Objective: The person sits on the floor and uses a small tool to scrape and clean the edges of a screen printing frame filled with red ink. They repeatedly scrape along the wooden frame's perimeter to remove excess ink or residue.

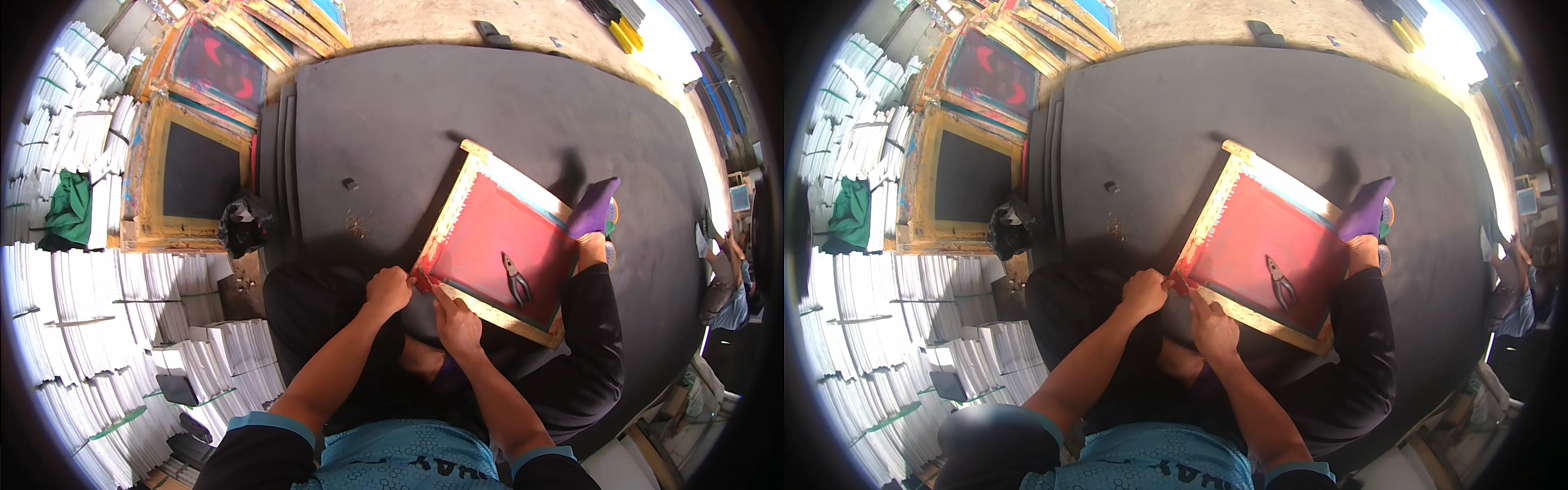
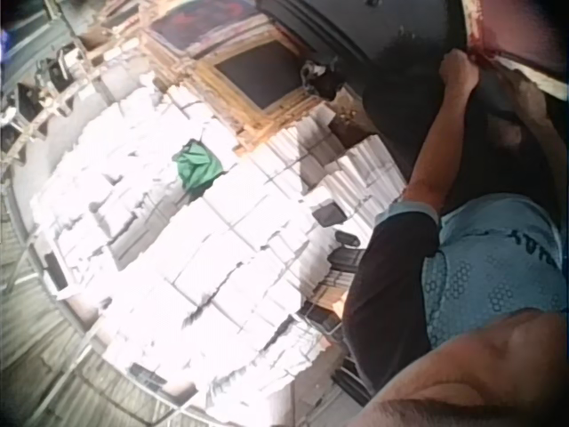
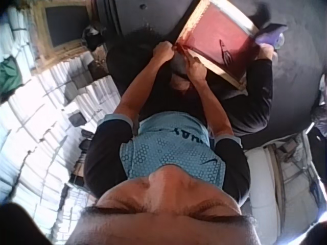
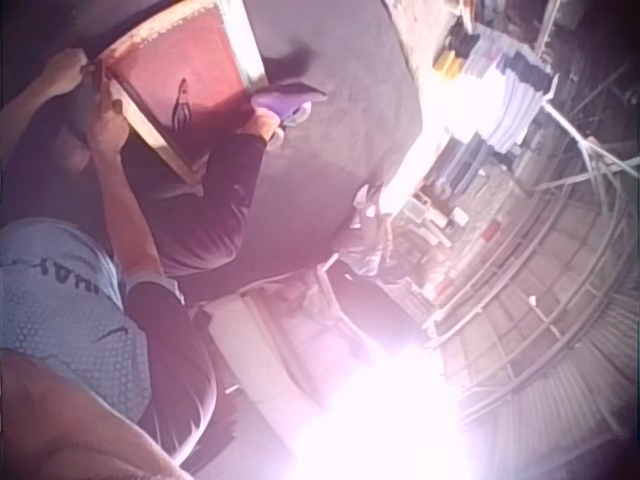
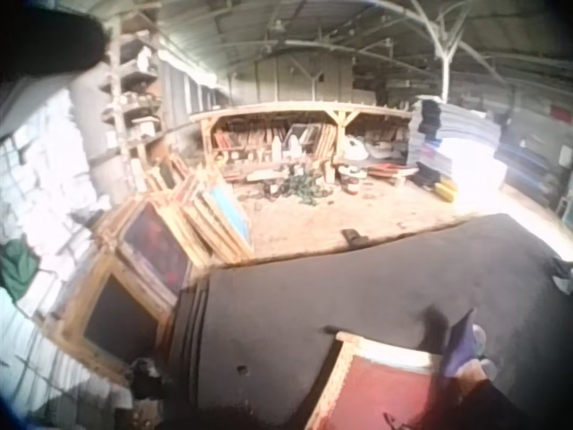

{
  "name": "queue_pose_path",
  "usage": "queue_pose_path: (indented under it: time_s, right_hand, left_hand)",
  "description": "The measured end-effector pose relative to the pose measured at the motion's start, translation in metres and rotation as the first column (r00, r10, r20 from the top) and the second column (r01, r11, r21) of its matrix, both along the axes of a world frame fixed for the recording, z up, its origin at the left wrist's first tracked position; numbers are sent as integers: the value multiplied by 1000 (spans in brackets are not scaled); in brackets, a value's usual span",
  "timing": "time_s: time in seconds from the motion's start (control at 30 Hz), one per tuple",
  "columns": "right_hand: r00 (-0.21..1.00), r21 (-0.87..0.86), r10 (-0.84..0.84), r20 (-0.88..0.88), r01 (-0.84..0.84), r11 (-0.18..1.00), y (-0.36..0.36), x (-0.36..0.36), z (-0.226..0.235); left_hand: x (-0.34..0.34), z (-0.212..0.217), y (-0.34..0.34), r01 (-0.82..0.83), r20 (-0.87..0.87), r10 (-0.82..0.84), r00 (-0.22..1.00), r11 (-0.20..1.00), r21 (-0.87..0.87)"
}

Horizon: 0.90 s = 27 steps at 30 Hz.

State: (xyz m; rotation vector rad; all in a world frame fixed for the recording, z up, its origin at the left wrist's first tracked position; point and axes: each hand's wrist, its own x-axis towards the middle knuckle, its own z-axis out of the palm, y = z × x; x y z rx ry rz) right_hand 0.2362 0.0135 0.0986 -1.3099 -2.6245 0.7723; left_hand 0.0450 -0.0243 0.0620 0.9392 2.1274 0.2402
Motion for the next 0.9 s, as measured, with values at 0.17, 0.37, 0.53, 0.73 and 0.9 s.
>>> queue_pose_path:
  time_s: [0.17,0.37,0.53,0.73,0.9]
  right_hand:
    - [986,91,56,157,-71,993,-7,-3,-7]
    - [969,83,21,-247,0,997,-3,4,-47]
    - [997,-34,5,-73,-8,999,-2,2,-18]
    - [996,-190,-53,-76,38,981,7,-1,-9]
    - [906,-357,-205,-370,65,932,11,9,-40]
  left_hand:
    - [5,-8,-4,27,-18,-26,999,998,61]
    - [9,-20,-3,73,-11,-72,997,987,143]
    - [2,-15,-5,64,2,-64,998,990,127]
    - [3,-13,-4,67,-17,-65,998,990,125]
    - [4,-15,-4,67,-23,-64,998,990,122]
